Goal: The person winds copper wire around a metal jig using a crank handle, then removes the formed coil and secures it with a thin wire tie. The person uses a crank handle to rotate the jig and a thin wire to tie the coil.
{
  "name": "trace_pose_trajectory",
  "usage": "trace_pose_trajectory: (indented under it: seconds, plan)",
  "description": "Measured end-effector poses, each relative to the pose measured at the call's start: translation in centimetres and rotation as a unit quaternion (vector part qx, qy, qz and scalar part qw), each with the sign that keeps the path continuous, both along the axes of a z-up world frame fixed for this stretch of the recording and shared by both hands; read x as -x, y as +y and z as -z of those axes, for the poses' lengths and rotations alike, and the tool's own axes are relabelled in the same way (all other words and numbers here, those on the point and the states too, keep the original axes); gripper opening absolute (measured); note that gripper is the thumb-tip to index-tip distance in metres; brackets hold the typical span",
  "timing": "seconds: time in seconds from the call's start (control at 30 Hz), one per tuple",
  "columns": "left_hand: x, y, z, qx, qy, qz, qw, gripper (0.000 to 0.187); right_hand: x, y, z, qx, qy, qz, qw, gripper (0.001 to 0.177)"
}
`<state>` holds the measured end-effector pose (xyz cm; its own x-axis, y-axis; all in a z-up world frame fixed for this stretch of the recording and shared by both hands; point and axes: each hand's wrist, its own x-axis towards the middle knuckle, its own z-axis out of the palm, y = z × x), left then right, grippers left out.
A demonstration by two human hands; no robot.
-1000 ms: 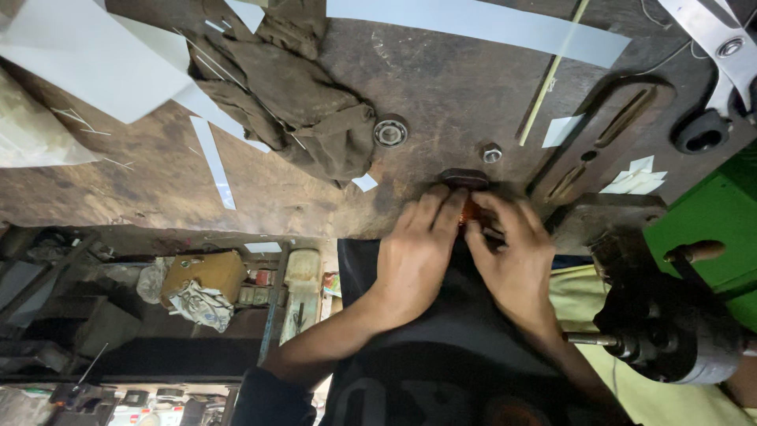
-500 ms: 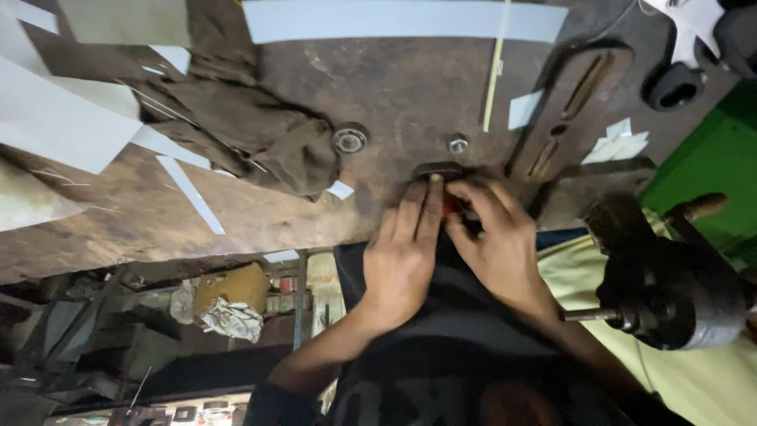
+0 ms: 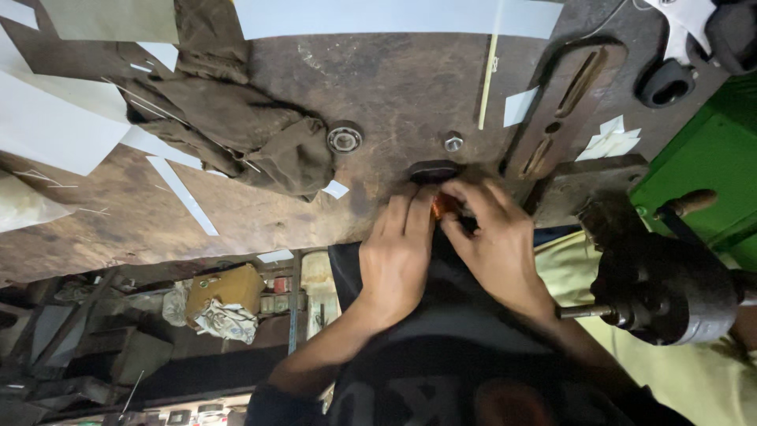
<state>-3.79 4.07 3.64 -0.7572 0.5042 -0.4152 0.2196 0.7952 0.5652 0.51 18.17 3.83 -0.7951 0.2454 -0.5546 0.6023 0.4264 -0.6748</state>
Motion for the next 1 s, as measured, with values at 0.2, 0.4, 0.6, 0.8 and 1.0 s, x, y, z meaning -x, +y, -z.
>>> trace_pose_trajectory:
  seconds: [0.2,0.4,0.6,0.8,1.0]
  plan:
    - [0.28,-0.67,-0.13,0.012,0.014,0.057,0.998,0.056,-0.34,-0.05,-0.35,-0.062,0.036,-0.04,0.997,0.034]
    - [0.12,-0.21,0.14,0.001,-0.003,0.008,1.0,0.047,-0.25,-0.2,0.26,-0.052,0.057,-0.034,0.996,0.037]
    - [0.02,-0.04,0.29,0.001,0.004,0.002,1.0,0.044,-0.33,0.24,0.51,-0.012,0.033,-0.013,0.999,0.036]
    - [0.24,-0.52,0.1,-0.01,0.015,0.029,0.999,0.053,-0.37,-0.07,0.21,-0.065,0.061,-0.071,0.994,0.043]
    - [0.09,-0.31,-0.19,-0.005,-0.02,0.011,1.0,0.052,-0.55,-0.12,0.36,-0.048,0.054,-0.041,0.997,0.038]
